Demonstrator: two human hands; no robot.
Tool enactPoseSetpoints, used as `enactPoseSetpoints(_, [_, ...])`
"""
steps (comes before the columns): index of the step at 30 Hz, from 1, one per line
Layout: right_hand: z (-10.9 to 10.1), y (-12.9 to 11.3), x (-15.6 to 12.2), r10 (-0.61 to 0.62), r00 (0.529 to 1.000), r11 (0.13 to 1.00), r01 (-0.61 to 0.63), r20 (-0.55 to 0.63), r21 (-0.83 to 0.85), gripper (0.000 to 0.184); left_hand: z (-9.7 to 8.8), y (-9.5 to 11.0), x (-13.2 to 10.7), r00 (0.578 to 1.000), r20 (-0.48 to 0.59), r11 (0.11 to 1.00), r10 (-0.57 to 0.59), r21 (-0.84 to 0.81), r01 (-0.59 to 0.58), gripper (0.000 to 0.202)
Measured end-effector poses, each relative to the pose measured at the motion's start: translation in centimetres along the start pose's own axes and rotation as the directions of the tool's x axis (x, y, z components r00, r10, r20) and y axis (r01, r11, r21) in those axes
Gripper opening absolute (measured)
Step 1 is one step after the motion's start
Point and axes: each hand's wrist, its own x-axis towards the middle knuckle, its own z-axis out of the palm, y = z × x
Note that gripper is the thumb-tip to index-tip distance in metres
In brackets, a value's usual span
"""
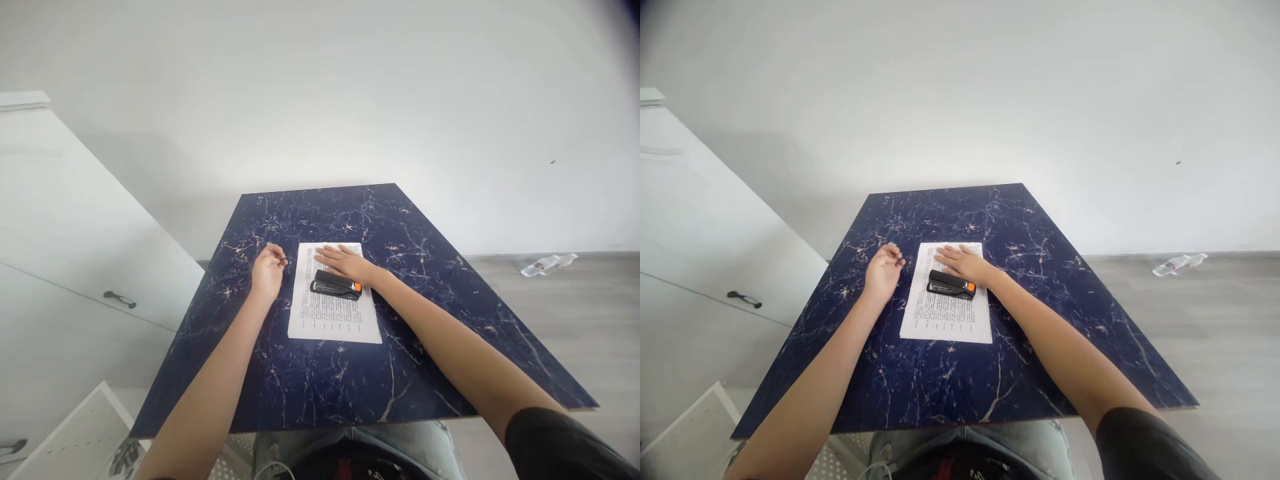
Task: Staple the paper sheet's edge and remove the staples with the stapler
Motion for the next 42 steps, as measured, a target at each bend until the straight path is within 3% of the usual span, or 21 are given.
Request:
enactPoseSetpoints(2, [-0.3, 0.0, -0.7, 0.046, 0.996, 0.998, -0.042, -0.070, 0.056, 0.053, 1.9, -1.8, -1.4, 0.999, -0.038, 0.998, -0.001, 0.065, 0.003, 0.022])
enactPoseSetpoints(4, [-0.6, -0.6, -1.2, 0.202, 0.941, 0.973, -0.161, -0.271, 0.166, 0.048, 3.3, -3.3, -2.5, 0.997, -0.075, 0.991, 0.031, 0.130, -0.021, 0.016])
enactPoseSetpoints(7, [-0.8, -2.2, -2.2, 0.519, 0.674, 0.848, -0.331, -0.526, 0.414, 0.043, 4.0, -4.6, -3.2, 0.992, -0.078, 0.971, 0.101, 0.227, -0.081, 0.018])
enactPoseSetpoints(8, [-0.7, -2.7, -2.6, 0.569, 0.614, 0.816, -0.340, -0.547, 0.468, 0.040, 4.0, -4.7, -3.2, 0.991, -0.075, 0.966, 0.113, 0.242, -0.092, 0.021])
enactPoseSetpoints(9, [-0.6, -3.2, -2.8, 0.584, 0.592, 0.805, -0.332, -0.556, 0.491, 0.038, 3.9, -4.8, -3.1, 0.990, -0.080, 0.965, 0.118, 0.245, -0.095, 0.024])
enactPoseSetpoints(15, [0.7, -4.2, -3.3, 0.463, 0.704, 0.882, -0.302, -0.539, 0.362, 0.032, 3.3, -4.9, -2.6, 0.990, -0.105, 0.980, 0.096, 0.184, -0.075, 0.032])
enactPoseSetpoints(19, [0.8, -3.9, -3.4, 0.398, 0.743, 0.917, -0.311, -0.538, 0.249, 0.033, 3.1, -4.9, -2.7, 0.992, -0.093, 0.982, 0.084, 0.178, -0.067, 0.025])
enactPoseSetpoints(27, [0.6, -4.4, -3.6, 0.391, 0.754, 0.920, -0.309, -0.528, 0.242, 0.031, 2.9, -4.9, -2.5, 0.994, -0.088, 0.984, 0.070, 0.167, -0.055, 0.021])
enactPoseSetpoints(31, [-0.3, -4.2, -3.9, 0.412, 0.743, 0.902, -0.251, -0.527, 0.352, 0.032, 2.9, -4.6, -2.5, 0.993, -0.108, 0.990, 0.048, 0.138, -0.032, 0.020])
enactPoseSetpoints(32, [-0.7, -4.1, -4.1, 0.405, 0.764, 0.892, -0.208, -0.502, 0.402, 0.033, 3.0, -4.6, -2.5, 0.993, -0.116, 0.992, 0.035, 0.125, -0.021, 0.020])
enactPoseSetpoints(34, [-1.6, -4.3, -4.6, 0.334, 0.853, 0.874, -0.122, -0.401, 0.470, 0.032, 3.1, -4.4, -2.6, 0.992, -0.124, 0.995, 0.013, 0.099, -0.001, 0.020])
enactPoseSetpoints(37, [-2.2, -4.8, -5.4, 0.162, 0.961, 0.916, -0.062, -0.224, 0.396, 0.027, 3.2, -4.3, -2.7, 0.993, -0.115, 0.997, 0.012, 0.075, -0.003, 0.018])
enactPoseSetpoints(40, [-1.8, -5.4, -5.6, 0.182, 0.968, 0.938, -0.119, -0.172, 0.325, 0.022, 3.3, -4.1, -2.9, 0.996, -0.091, 0.997, 0.021, 0.082, -0.014, 0.017])
enactPoseSetpoints(42, [-1.4, -5.7, -5.6, 0.259, 0.932, 0.927, -0.167, -0.253, 0.336, 0.018, 3.3, -3.9, -3.0, 0.996, -0.094, 0.999, 0.011, 0.051, -0.006, 0.017])
